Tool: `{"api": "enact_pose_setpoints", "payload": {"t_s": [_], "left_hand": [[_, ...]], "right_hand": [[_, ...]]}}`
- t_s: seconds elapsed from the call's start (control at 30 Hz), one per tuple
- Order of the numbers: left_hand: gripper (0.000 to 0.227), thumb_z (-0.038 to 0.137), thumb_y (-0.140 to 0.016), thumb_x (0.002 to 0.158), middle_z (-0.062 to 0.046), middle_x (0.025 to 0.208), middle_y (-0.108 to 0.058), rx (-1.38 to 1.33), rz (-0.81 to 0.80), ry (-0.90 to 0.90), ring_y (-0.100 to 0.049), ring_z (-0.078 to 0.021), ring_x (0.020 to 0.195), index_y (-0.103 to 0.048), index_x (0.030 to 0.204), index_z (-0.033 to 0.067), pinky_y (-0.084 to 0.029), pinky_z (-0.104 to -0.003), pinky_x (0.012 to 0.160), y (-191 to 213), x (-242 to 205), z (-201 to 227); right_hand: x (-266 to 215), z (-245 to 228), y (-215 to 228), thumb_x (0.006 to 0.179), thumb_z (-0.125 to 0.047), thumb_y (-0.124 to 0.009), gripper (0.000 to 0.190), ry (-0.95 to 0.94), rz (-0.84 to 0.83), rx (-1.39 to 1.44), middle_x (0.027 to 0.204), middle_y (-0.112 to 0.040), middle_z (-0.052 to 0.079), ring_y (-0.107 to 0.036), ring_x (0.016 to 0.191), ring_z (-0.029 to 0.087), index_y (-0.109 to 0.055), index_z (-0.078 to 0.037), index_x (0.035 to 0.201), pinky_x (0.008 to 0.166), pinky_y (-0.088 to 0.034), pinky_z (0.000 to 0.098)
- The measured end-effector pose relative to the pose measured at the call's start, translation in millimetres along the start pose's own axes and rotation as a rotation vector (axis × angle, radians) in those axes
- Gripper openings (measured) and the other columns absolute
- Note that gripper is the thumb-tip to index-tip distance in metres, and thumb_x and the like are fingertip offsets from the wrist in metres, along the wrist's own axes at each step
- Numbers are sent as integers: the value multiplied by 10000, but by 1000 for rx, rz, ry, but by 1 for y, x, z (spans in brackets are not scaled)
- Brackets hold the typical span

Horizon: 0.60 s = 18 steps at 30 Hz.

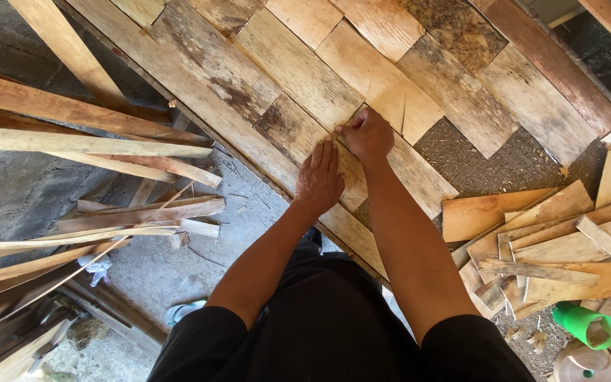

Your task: Assembling small wooden pieces onto a board to create a textured wood panel.

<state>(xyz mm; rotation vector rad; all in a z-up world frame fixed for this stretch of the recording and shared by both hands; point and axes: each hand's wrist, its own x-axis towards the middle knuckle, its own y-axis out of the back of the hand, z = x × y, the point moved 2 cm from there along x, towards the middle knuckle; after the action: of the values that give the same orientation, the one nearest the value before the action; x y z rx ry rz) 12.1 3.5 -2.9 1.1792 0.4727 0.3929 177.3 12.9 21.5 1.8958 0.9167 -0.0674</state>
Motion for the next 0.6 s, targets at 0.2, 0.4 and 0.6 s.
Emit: {"api": "enact_pose_setpoints", "payload": {"t_s": [0.2,0.4,0.6], "left_hand": [[740,351,-523,979,-277,1608,-293,20,34,1,-279,-394,1505,-343,1522,-119,-279,-451,1220,-3,-1,1],[732,342,-527,972,-274,1622,-284,3,56,14,-277,-395,1512,-356,1519,-111,-274,-452,1228,-4,0,3],[749,358,-503,980,-302,1632,-224,13,-24,26,-229,-422,1510,-306,1519,-123,-234,-463,1220,-1,2,4]], "right_hand": [[-4,3,-5,818,-450,-848,359,59,67,-3,738,-671,-6,-638,686,172,-646,-154,821,655,-504,370],[7,17,-17,904,-500,-780,376,78,84,-44,769,-662,-2,-614,673,176,-620,-160,920,643,-491,388],[-24,-17,12,703,-561,-891,544,90,23,-88,764,-618,-14,-583,660,155,-571,-159,880,640,-491,359]]}}
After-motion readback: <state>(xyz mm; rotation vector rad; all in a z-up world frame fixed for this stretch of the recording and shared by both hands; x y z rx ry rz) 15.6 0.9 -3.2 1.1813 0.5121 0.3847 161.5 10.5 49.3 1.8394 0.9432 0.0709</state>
